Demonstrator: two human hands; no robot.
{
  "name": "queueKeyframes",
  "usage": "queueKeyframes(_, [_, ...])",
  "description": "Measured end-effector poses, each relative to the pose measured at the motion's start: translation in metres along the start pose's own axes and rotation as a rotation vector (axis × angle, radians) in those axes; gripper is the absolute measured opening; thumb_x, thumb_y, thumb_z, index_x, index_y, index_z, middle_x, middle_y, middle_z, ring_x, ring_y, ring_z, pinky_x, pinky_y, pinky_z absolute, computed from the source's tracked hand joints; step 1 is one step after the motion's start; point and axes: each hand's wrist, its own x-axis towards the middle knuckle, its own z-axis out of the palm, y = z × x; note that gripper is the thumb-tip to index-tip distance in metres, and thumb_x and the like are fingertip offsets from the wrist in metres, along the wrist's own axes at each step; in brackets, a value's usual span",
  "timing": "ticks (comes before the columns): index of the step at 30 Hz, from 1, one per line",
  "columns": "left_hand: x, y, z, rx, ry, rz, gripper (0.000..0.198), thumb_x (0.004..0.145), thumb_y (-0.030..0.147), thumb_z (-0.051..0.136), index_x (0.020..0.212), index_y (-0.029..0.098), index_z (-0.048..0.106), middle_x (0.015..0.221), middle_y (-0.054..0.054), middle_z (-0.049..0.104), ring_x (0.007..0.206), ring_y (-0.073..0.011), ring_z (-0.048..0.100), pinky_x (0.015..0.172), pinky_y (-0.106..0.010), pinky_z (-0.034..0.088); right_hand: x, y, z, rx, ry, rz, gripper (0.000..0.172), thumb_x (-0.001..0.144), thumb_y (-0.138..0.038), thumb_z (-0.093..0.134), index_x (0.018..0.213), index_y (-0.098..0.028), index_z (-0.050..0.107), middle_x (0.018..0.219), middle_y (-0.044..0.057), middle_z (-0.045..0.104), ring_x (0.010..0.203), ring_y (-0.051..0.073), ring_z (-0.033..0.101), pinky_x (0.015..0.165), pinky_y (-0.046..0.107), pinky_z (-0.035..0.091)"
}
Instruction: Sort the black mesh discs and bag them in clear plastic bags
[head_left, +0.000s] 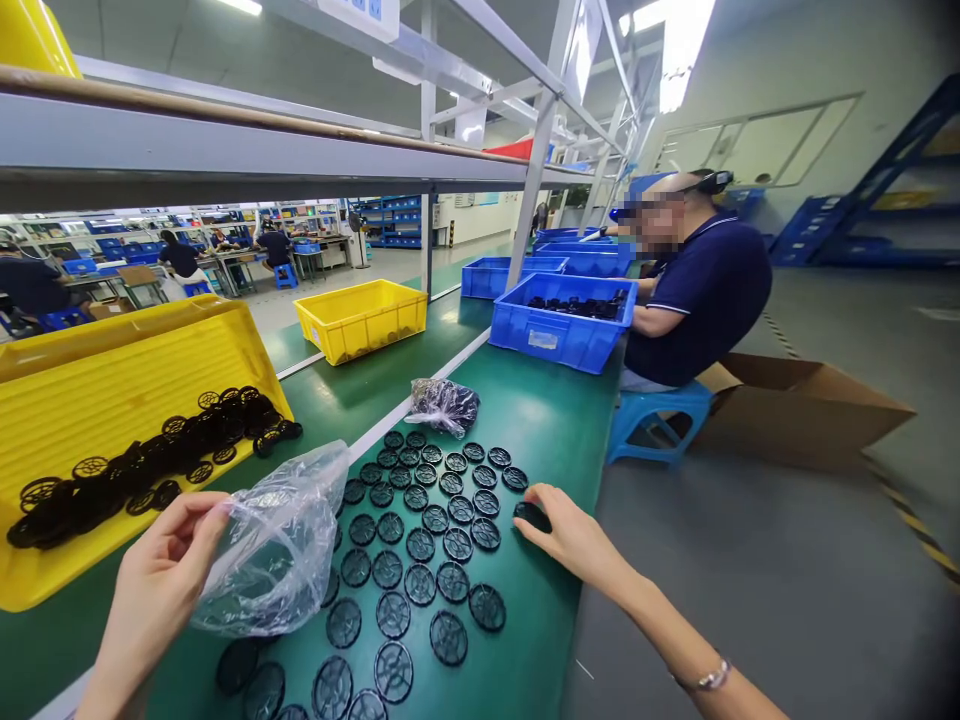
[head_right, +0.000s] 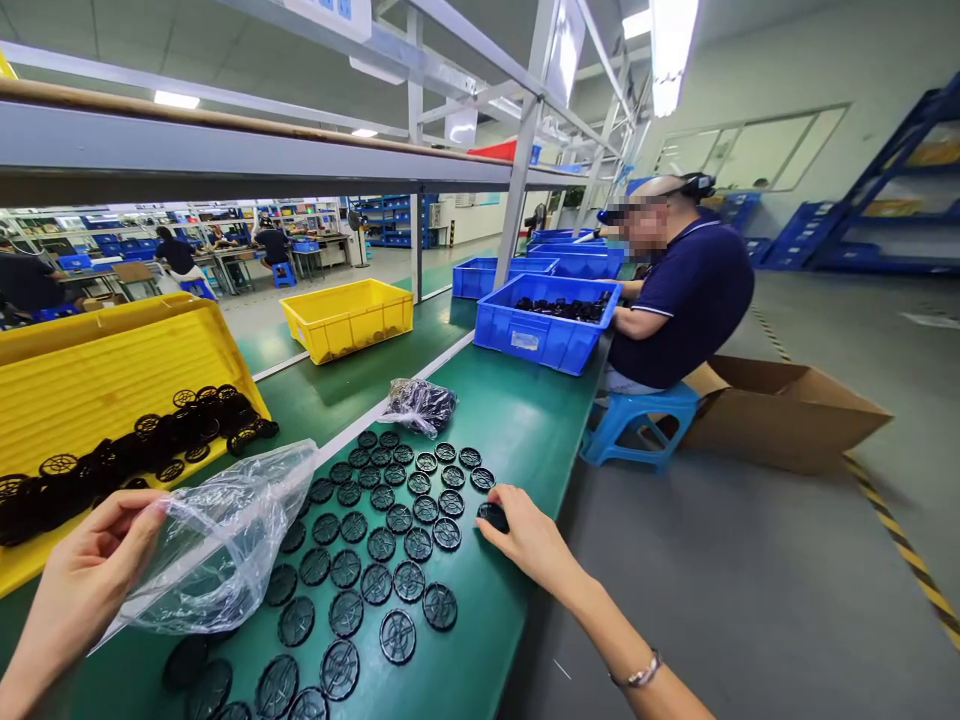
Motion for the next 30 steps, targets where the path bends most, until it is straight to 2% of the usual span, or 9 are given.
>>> queueKeyframes(4, [0.0,-0.001,-0.001,0.004,0.008,-0.038,0.054,0.069,0.067,0.07,0.093,0.02,0.066,0.067,0.002,0.057,0.055,-0.0106,0.04,0.045,-0.019,0.032,0.028,0.009,-0.003,-0.007,0.077,-0.007,0.031,0.094,-0.046,0.047,0.117,-0.025,0.055,0.111,0.01,0.061,0.11,0.028,0.058,0.09,0.042,0.051])
queueKeyframes(7, [0.0,-0.001,-0.003,-0.014,0.012,-0.094,0.058,0.068,0.07,0.07,0.097,0.02,0.066,0.062,0.003,0.053,0.052,-0.0096,0.034,0.043,-0.018,0.027,0.043,0.011,-0.001,-0.048,0.03,-0.023,0.03,0.094,-0.044,0.046,0.114,-0.025,0.058,0.109,0.01,0.06,0.108,0.028,0.058,0.086,0.042,0.052])
queueKeyframes(11, [0.001,-0.003,-0.004,0.001,0.051,-0.094,0.059,0.063,0.072,0.073,0.092,0.021,0.067,0.061,0.004,0.051,0.053,-0.0097,0.032,0.044,-0.018,0.025,0.049,0.013,0.004,-0.096,-0.053,-0.015,0.026,0.09,-0.04,0.049,0.108,-0.023,0.055,0.108,0.009,0.061,0.103,0.028,0.058,0.082,0.041,0.052])
queueKeyframes(14, [0.004,-0.006,-0.004,-0.017,0.051,-0.109,0.058,0.063,0.071,0.073,0.092,0.021,0.067,0.061,0.004,0.051,0.051,-0.0095,0.03,0.043,-0.019,0.023,0.058,0.016,0.001,-0.098,-0.031,-0.02,0.026,0.09,-0.039,0.048,0.111,-0.023,0.055,0.108,0.009,0.061,0.103,0.027,0.058,0.084,0.04,0.051])
queueKeyframes(17, [0.005,-0.009,-0.003,-0.013,0.05,-0.113,0.058,0.064,0.071,0.073,0.093,0.021,0.067,0.064,0.003,0.054,0.052,-0.0097,0.032,0.043,-0.019,0.024,0.076,0.018,-0.003,-0.11,0.011,-0.039,0.036,0.093,-0.041,0.046,0.124,-0.024,0.056,0.11,0.01,0.059,0.107,0.028,0.057,0.085,0.039,0.051])
queueKeyframes(21, [0.004,-0.009,-0.003,0.014,0.034,-0.111,0.059,0.065,0.072,0.072,0.096,0.022,0.067,0.064,0.003,0.055,0.054,-0.0103,0.036,0.045,-0.018,0.028,0.095,0.022,-0.001,-0.119,-0.119,-0.069,0.037,0.093,-0.038,0.048,0.125,-0.024,0.059,0.11,0.01,0.059,0.104,0.026,0.059,0.082,0.036,0.052])
queueKeyframes(23, [0.003,-0.008,-0.003,0.02,0.034,-0.109,0.06,0.065,0.073,0.071,0.096,0.021,0.067,0.064,0.003,0.054,0.054,-0.0103,0.036,0.045,-0.018,0.028,0.097,0.023,0.001,-0.111,-0.158,-0.075,0.034,0.092,-0.038,0.05,0.12,-0.022,0.061,0.11,0.01,0.059,0.103,0.026,0.06,0.084,0.036,0.051])
queueKeyframes(26, [0.004,-0.008,-0.003,0.024,0.041,-0.095,0.06,0.065,0.072,0.071,0.095,0.021,0.067,0.063,0.003,0.053,0.055,-0.0104,0.036,0.046,-0.018,0.029,0.092,0.021,0.002,-0.111,-0.146,-0.064,0.032,0.092,-0.038,0.05,0.117,-0.02,0.06,0.108,0.011,0.059,0.1,0.026,0.06,0.086,0.038,0.051])
queueKeyframes(30, [0.005,-0.011,-0.003,0.026,0.023,-0.098,0.057,0.068,0.07,0.071,0.096,0.021,0.066,0.064,0.003,0.054,0.055,-0.0105,0.036,0.047,-0.018,0.029,0.08,0.003,-0.006,-0.042,-0.169,-0.166,0.039,0.097,-0.038,0.044,0.132,-0.024,0.055,0.114,0.009,0.057,0.085,0.02,0.062,0.081,0.035,0.052])
